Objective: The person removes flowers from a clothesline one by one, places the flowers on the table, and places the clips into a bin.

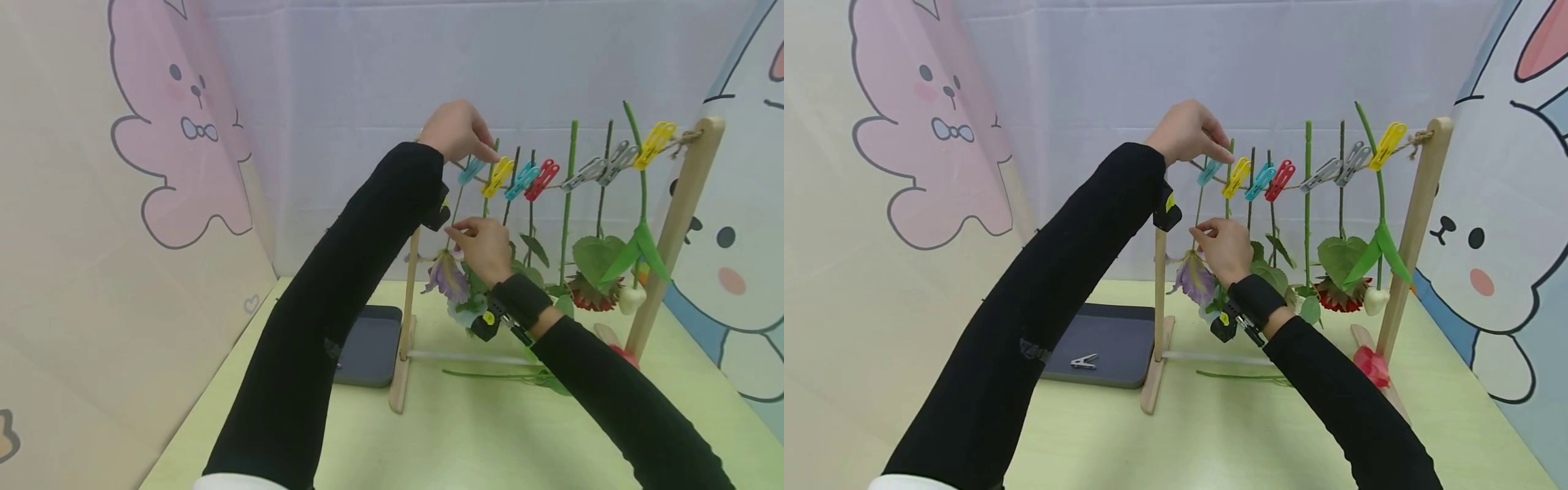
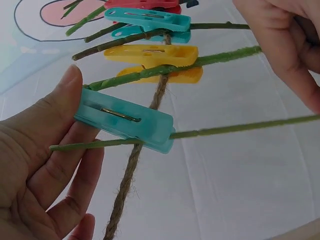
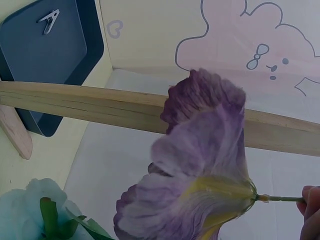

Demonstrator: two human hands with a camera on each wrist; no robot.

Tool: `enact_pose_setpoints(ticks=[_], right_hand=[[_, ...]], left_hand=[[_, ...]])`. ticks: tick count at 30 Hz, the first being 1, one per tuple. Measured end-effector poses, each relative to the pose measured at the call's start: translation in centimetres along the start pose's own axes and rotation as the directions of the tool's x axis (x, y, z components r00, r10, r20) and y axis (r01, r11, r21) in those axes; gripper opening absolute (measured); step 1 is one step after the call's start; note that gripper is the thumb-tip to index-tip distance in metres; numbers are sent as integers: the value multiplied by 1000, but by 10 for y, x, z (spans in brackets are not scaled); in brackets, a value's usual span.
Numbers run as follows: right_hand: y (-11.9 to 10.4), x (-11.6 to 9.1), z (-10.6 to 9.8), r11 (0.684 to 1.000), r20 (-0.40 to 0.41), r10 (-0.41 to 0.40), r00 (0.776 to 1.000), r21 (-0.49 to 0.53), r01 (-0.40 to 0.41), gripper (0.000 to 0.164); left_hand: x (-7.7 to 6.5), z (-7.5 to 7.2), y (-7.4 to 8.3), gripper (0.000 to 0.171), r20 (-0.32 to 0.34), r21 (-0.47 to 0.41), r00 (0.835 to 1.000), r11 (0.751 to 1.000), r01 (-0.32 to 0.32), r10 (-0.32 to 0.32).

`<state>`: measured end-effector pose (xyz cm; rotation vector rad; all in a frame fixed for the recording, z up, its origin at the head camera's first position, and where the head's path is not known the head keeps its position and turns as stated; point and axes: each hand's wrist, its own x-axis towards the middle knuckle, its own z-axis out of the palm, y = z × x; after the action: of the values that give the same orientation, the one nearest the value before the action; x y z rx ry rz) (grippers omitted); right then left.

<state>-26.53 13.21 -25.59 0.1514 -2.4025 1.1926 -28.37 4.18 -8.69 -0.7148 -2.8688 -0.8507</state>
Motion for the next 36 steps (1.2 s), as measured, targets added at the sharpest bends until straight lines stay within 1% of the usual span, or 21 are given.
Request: enact_pose_setpoints(ticks=[2, 4, 9, 11, 14, 18, 22, 25, 26, 28, 29, 30, 31, 32, 33, 34, 35, 36], right_hand=[[0, -1, -1, 1000, -1, -1, 1000, 2, 1, 26], [0, -1, -2, 1000, 6, -3, 1000, -2, 3, 26], [0, -4, -2, 1000, 34, -4, 999, -27, 5, 28], [1, -5, -2, 999, 38, -2, 999, -40, 4, 29], [3, -7, -2, 999, 41, -6, 999, -51, 8, 28], [6, -8, -4, 995, 58, -69, 996, -62, 72, 25], [10, -14, -6, 979, 82, -176, 981, -85, 183, 21], [11, -22, -8, 955, 76, -269, 960, -108, 276, 18], [12, -25, -9, 944, 68, -302, 951, -121, 308, 17], [11, -31, -11, 914, 54, -373, 926, -152, 377, 15], [11, -34, -13, 896, 49, -409, 911, -168, 411, 15], [10, -37, -15, 879, 49, -442, 896, -177, 443, 15], [10, -39, -18, 862, 53, -473, 880, -183, 474, 15], [10, -42, -21, 844, 61, -501, 863, -189, 503, 15], [9, -45, -24, 829, 72, -522, 850, -192, 526, 16], [9, -48, -29, 811, 83, -547, 833, -197, 552, 16], [9, -52, -33, 791, 96, -571, 816, -201, 577, 17], [9, -55, -39, 770, 112, -594, 796, -205, 604, 17]], left_hand=[[-1, 0, 1, 26, -22, -40, 1000, 999, 8, -9], [-1, -1, 3, 24, -47, -86, 998, 996, 29, -33], [5, -1, 3, 23, -109, -183, 987, 978, 95, -117], [8, -2, 3, 23, -123, -214, 983, 971, 109, -137], [9, -4, 2, 23, -127, -246, 982, 964, 106, -140], [7, -5, -1, 23, -127, -275, 983, 957, 94, -133], [3, -6, -1, 22, -129, -314, 985, 947, 71, -117], [0, -7, -3, 24, -136, -364, 987, 931, 32, -87], [0, -7, -5, 25, -142, -383, 987, 924, 12, -72], [-1, -7, -9, 26, -161, -431, 986, 902, -27, -47], [0, -7, -14, 28, -173, -452, 985, 890, -58, -24], [1, -7, -20, 30, -180, -482, 984, 872, -86, -2], [1, -8, -27, 32, -190, -494, 981, 862, -117, 24], [13, -8, -43, 34, -193, -523, 979, 839, -153, 59], [9, -10, -50, 37, -201, -519, 976, 835, -182, 87], [4, -13, -57, 38, -207, -500, 972, 841, -205, 114], [-3, -17, -64, 39, -202, -494, 970, 841, -222, 138], [-13, -20, -69, 40, -190, -484, 971, 847, -219, 142]])
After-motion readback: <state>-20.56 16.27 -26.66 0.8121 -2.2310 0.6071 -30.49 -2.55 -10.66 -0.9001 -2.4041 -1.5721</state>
